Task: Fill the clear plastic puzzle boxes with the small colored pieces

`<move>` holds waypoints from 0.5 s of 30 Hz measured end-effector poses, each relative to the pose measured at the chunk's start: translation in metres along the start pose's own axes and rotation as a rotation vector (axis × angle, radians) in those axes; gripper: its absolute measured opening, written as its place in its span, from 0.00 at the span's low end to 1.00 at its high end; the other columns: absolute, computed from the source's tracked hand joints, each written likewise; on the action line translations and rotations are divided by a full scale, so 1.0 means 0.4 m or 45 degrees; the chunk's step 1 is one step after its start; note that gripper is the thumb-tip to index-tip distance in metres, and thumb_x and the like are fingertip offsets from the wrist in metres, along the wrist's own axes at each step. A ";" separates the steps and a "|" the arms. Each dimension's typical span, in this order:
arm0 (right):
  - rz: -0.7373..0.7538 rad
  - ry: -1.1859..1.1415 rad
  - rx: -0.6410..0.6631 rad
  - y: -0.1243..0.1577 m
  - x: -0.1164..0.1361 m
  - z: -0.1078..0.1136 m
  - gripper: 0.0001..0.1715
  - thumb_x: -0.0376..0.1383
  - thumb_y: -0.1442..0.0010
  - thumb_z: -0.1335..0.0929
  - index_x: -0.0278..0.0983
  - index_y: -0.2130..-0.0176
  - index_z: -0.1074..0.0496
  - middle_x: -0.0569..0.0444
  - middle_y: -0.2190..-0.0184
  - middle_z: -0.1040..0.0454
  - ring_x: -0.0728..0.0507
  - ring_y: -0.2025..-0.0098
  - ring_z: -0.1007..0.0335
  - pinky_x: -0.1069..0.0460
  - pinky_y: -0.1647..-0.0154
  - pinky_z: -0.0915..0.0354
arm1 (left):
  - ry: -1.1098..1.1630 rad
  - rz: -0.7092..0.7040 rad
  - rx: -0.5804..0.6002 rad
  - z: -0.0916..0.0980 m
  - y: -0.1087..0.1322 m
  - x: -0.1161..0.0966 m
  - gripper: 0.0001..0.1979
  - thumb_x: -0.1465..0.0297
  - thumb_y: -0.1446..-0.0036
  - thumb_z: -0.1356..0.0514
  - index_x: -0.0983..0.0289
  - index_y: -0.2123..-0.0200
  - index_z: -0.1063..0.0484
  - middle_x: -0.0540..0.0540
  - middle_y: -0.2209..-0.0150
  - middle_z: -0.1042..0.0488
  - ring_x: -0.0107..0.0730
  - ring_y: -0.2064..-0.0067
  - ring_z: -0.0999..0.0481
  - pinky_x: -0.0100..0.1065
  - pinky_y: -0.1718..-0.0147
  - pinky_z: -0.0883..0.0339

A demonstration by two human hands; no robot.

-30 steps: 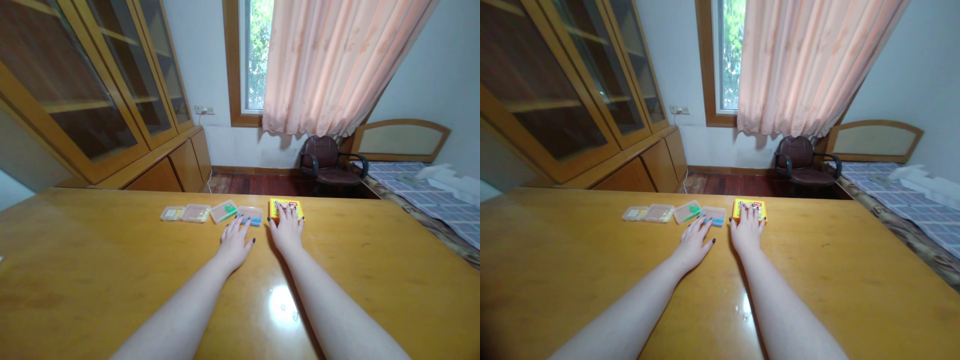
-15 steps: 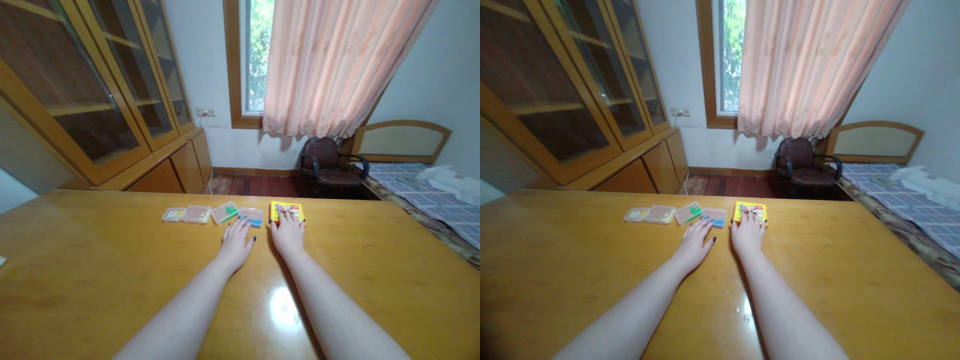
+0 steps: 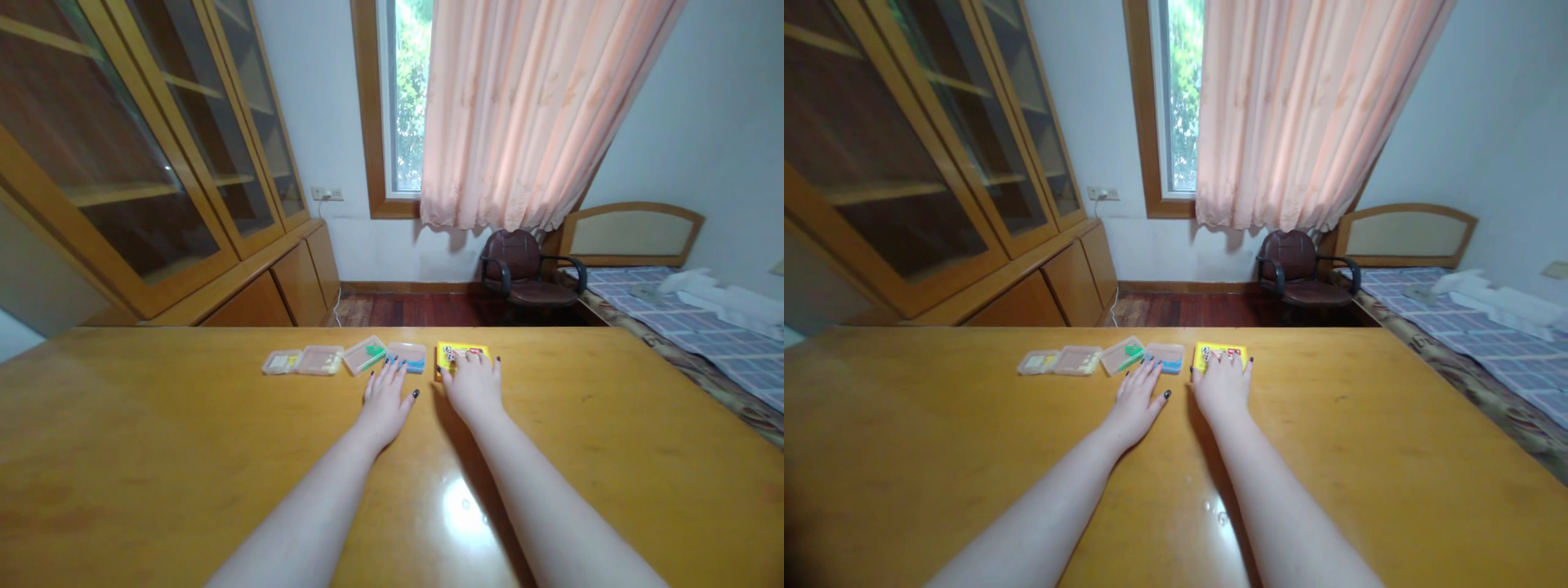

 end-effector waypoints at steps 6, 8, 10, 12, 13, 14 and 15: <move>0.202 -0.021 0.230 -0.074 -0.054 -0.040 0.49 0.56 0.57 0.34 0.39 0.41 0.47 0.43 0.38 0.54 0.31 0.38 0.63 0.35 0.43 0.67 | 0.039 0.059 -0.161 0.032 -0.003 0.014 0.26 0.63 0.45 0.49 0.65 0.44 0.42 0.62 0.40 0.45 0.43 0.40 0.48 0.45 0.42 0.55; 0.276 -0.024 0.363 -0.088 -0.070 -0.075 0.52 0.56 0.58 0.33 0.40 0.40 0.50 0.43 0.38 0.56 0.32 0.37 0.63 0.35 0.43 0.67 | 0.052 0.065 -0.195 0.039 -0.002 0.015 0.25 0.64 0.45 0.49 0.65 0.45 0.41 0.62 0.41 0.44 0.43 0.40 0.47 0.46 0.42 0.54; 0.341 -0.015 0.446 -0.098 -0.079 -0.096 0.53 0.55 0.60 0.31 0.39 0.40 0.49 0.42 0.39 0.52 0.32 0.38 0.60 0.36 0.43 0.64 | 0.070 0.060 -0.221 0.045 -0.001 0.013 0.24 0.64 0.45 0.49 0.65 0.45 0.40 0.62 0.42 0.43 0.43 0.41 0.46 0.46 0.43 0.53; 0.390 -0.013 0.418 -0.109 -0.077 -0.089 0.51 0.54 0.61 0.31 0.38 0.42 0.44 0.42 0.43 0.44 0.33 0.42 0.52 0.40 0.44 0.58 | 0.088 0.051 -0.247 0.051 0.000 0.012 0.24 0.64 0.45 0.49 0.65 0.46 0.39 0.61 0.42 0.42 0.43 0.41 0.45 0.45 0.43 0.52; 0.389 -0.019 0.400 -0.115 -0.076 -0.084 0.49 0.54 0.61 0.31 0.38 0.44 0.42 0.42 0.46 0.40 0.33 0.44 0.48 0.42 0.45 0.54 | 0.096 0.047 -0.260 0.054 0.000 0.011 0.23 0.65 0.45 0.49 0.65 0.46 0.39 0.61 0.43 0.42 0.43 0.42 0.44 0.45 0.43 0.51; 0.366 -0.031 0.388 -0.120 -0.076 -0.078 0.47 0.53 0.60 0.31 0.37 0.45 0.40 0.42 0.49 0.37 0.34 0.47 0.44 0.44 0.47 0.51 | 0.104 0.042 -0.271 0.057 0.001 0.010 0.23 0.65 0.45 0.49 0.64 0.46 0.39 0.61 0.43 0.41 0.42 0.42 0.44 0.45 0.43 0.51; 0.334 -0.051 0.385 -0.124 -0.077 -0.075 0.46 0.53 0.60 0.31 0.36 0.46 0.39 0.42 0.52 0.35 0.35 0.49 0.42 0.46 0.50 0.48 | 0.112 0.036 -0.281 0.059 0.001 0.009 0.23 0.65 0.45 0.49 0.64 0.46 0.39 0.61 0.43 0.41 0.42 0.42 0.44 0.46 0.44 0.50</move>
Point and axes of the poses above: each hand's wrist, its own y-axis away from the middle knuckle, its own z-axis out of the back of the hand, x = y × z, the point moved 10 cm from there along -y, towards the middle knuckle
